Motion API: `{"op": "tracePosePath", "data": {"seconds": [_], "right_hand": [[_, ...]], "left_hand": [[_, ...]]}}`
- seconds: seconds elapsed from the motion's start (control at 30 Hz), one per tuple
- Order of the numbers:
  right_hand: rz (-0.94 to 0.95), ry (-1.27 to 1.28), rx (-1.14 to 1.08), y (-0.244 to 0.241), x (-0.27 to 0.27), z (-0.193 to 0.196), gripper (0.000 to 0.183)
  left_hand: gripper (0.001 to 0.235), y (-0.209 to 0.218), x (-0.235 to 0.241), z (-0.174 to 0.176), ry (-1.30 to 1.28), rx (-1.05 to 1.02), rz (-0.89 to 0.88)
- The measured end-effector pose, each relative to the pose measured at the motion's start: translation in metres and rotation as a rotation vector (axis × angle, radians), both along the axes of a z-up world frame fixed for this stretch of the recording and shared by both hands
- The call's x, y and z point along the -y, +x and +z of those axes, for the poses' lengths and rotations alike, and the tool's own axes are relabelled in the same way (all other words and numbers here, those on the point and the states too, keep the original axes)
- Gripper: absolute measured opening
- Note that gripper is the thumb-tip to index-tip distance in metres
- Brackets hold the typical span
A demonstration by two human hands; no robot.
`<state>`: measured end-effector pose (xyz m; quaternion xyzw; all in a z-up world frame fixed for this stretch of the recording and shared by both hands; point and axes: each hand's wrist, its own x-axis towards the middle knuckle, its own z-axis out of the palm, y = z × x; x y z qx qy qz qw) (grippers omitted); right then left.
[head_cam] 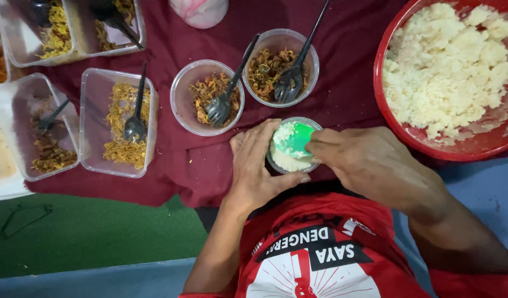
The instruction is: Packing a white substance into a small plastic container using a spoon
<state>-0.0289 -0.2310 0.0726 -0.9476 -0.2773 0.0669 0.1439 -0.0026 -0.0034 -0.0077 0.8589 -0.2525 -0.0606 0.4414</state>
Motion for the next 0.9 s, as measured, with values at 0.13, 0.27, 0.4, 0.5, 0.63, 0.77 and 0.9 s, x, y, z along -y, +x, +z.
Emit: {"op": "tracePosePath", "data": {"seconds": [0.13, 0.27, 0.4, 0.5, 0.63, 0.77, 0.9], "right_hand": [[-0.068, 0.322, 0.107, -0.016, 0.006, -0.029, 0.027], [-0.248, 0.658, 0.091, -0.03, -0.006, -0.036, 0.018], [-0.332, 0.675, 0.062, -0.04, -0.019, -0.026, 0.019], [-0.382, 0.668, 0.039, -0.051, -0.017, -0.033, 0.019], [-0.425, 0.68, -0.016, -0.05, -0.014, -0.012, 0.017], [-0.378, 0.442, 0.171, -0.046, -0.012, -0.005, 0.015], [-0.295, 0.278, 0.25, -0.037, -0.032, 0.018, 0.014]], "left_hand": [[0.104, -0.001, 0.002, -0.001, -0.017, 0.021, 0.027], [0.1, -0.002, 0.002, 0.003, -0.304, 0.078, 0.046], [0.108, -0.005, 0.003, 0.001, -0.312, 0.07, 0.077], [0.106, -0.005, 0.003, 0.005, -0.322, 0.064, 0.077], [0.108, -0.005, 0.001, 0.0, -0.327, 0.083, 0.077], [0.104, -0.006, 0.003, -0.004, -0.336, 0.092, 0.091], [0.102, -0.006, 0.004, -0.005, -0.328, 0.103, 0.104]]}}
